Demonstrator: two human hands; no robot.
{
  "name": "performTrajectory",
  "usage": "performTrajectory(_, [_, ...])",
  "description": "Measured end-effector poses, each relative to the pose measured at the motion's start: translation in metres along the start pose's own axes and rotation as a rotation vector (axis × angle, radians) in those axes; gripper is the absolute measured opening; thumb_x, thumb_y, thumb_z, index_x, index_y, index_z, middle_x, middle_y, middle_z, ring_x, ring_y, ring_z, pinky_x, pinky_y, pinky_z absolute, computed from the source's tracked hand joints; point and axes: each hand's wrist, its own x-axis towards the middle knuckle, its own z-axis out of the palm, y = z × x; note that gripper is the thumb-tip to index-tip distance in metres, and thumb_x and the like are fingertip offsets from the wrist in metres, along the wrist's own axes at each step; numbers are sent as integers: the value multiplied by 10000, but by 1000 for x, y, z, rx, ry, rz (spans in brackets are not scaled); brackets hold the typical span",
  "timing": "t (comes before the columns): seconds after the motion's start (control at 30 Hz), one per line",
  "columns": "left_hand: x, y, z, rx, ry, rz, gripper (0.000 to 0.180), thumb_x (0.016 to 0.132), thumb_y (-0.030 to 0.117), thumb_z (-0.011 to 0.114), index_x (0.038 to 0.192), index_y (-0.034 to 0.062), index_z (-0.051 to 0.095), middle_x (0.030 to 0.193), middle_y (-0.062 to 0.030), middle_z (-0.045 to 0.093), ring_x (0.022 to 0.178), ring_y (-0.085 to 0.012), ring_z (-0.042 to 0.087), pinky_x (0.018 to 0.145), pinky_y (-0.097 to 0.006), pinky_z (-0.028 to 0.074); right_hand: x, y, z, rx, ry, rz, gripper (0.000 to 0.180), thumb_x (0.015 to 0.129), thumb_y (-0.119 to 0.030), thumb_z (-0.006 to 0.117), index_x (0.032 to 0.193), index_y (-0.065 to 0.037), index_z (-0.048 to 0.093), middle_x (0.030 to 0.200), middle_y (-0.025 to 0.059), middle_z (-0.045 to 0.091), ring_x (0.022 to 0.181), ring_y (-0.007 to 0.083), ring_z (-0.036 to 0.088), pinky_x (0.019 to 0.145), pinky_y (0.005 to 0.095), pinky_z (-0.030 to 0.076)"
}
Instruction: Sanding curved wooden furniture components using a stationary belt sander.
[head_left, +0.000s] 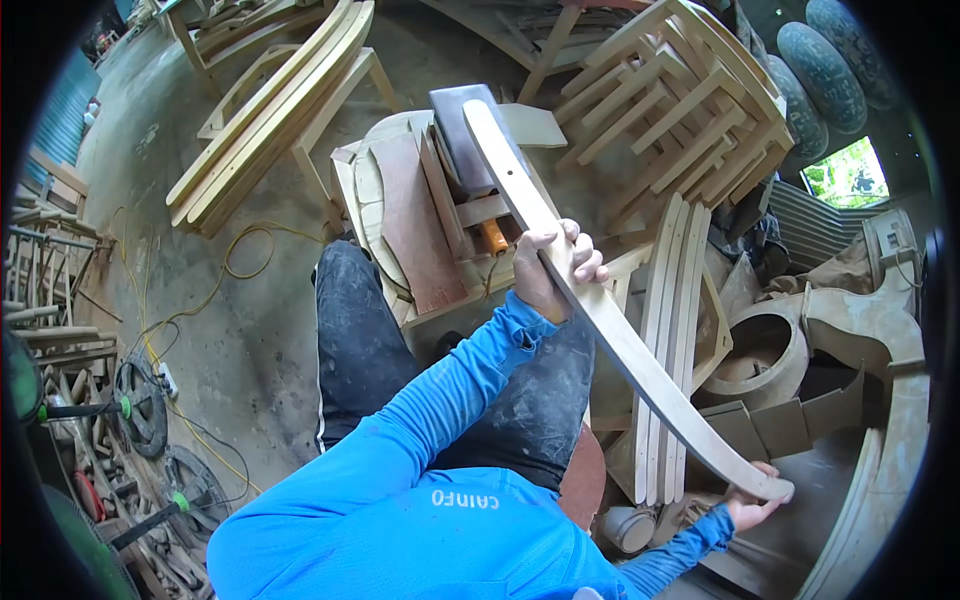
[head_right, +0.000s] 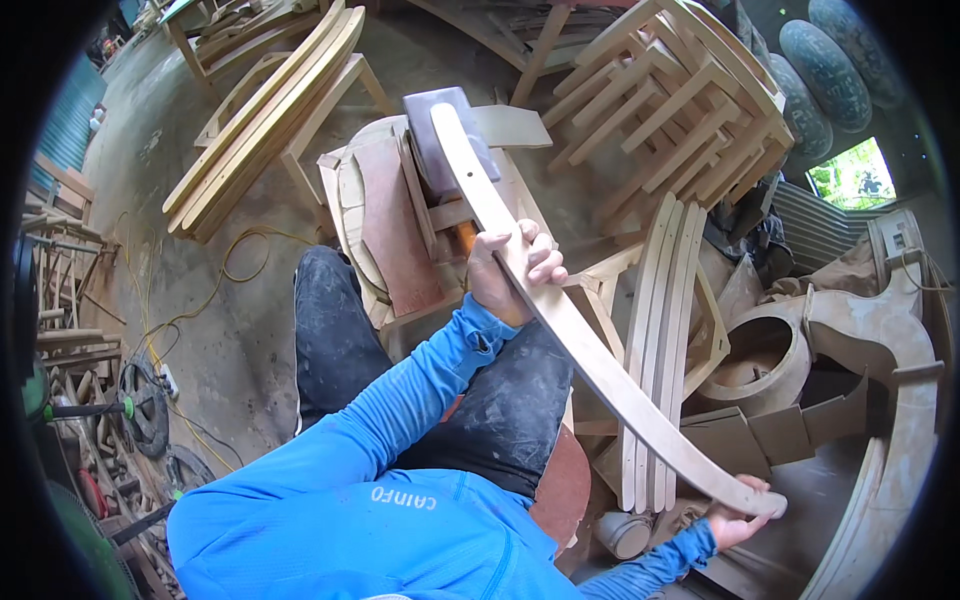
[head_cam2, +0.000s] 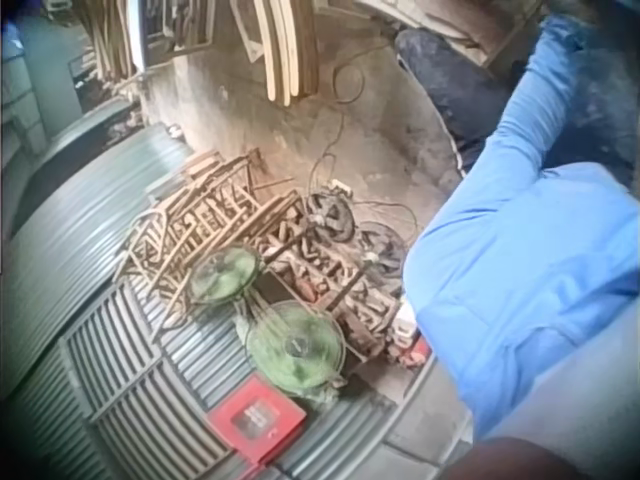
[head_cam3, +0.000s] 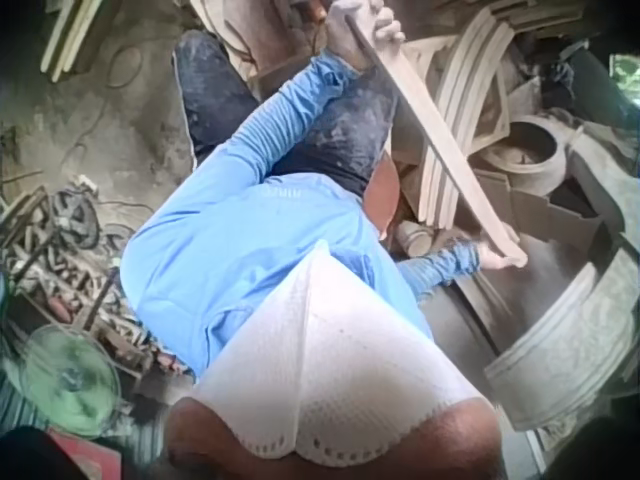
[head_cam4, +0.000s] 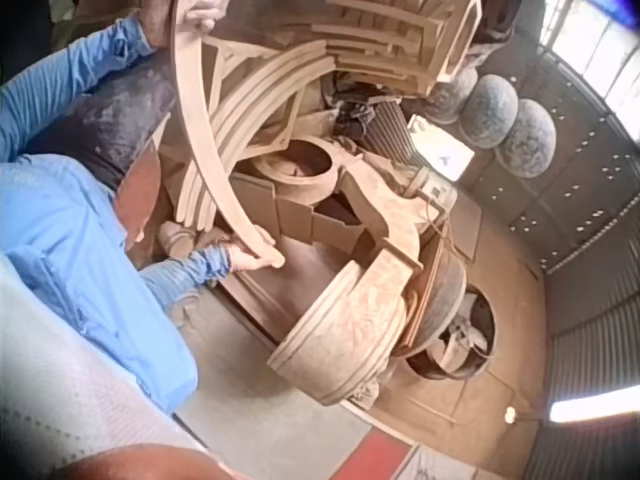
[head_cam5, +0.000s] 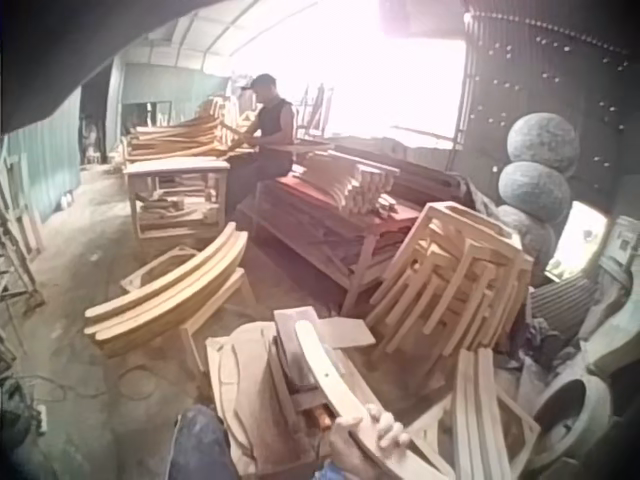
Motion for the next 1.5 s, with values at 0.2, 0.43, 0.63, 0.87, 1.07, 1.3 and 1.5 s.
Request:
performTrajectory(0.2, [-1, 10, 4, 1041, 472, 418, 640, 896, 352, 713, 1377, 10, 466, 1092, -183, 631, 962, -348, 650, 1024, -607, 467, -22, 18, 86, 179, -538, -229, 275, 900, -103, 787, 1034, -92, 548, 736, -36, 543, 648, 82, 532, 658, 239, 498])
performTrajectory(0.43, [12, 50, -7, 2715, -76, 415, 498, 915, 344, 546, 1351, 120, 636, 1518, -134, 511, 1541, -391, 265, 1241, -679, 100, -42, 26, 67, -105, -729, -102, 253, 918, -65, 710, 918, -182, 485, 783, -35, 499, 788, 114, 536, 893, 326, 409])
performTrajectory(0.63, [62, 119, -7, 2931, -150, 448, 515, 959, 363, 488, 1368, 74, 607, 1532, -154, 494, 1525, -375, 306, 1232, -659, 197, -64, 107, 49, -93, -586, -86, 249, 894, -82, 769, 975, -201, 567, 873, -41, 552, 926, 146, 566, 1087, 432, 386])
performTrajectory(0.87, [68, 124, -4, 2929, -133, 407, 551, 974, 359, 500, 1418, 38, 554, 1539, -210, 470, 1514, -424, 303, 1210, -667, 231, -59, 51, 82, -545, -907, -39, 283, 874, -141, 836, 959, -225, 580, 991, -22, 564, 1045, 198, 543, 1191, 572, 323])
performTrajectory(1.07, [28, 67, -9, 2819, -125, 512, 621, 905, 415, 564, 1397, 38, 564, 1508, -215, 485, 1510, -440, 298, 1204, -679, 221, -97, -9, 31, -563, -750, 35, 269, 882, -187, 817, 945, -274, 571, 1060, -39, 537, 1143, 178, 482, 1172, 495, 300])
performTrajectory(1.3, [85, 141, -6, 2861, -112, 421, 607, 964, 416, 509, 1430, 29, 539, 1560, -218, 446, 1514, -427, 296, 1210, -672, 206, -87, 62, 105, -747, -906, -142, 314, 803, -110, 858, 923, -220, 590, 1043, 47, 595, 1168, 327, 586, 1119, 611, 446])
performTrajectory(1.5, [40, 79, -9, 2804, -80, 464, 580, 945, 382, 539, 1400, 24, 549, 1527, -232, 463, 1508, -462, 294, 1200, -693, 207, -88, 10, 54, -636, -709, -90, 335, 875, -197, 810, 940, -233, 484, 1022, -15, 495, 1156, 237, 490, 1123, 495, 363])
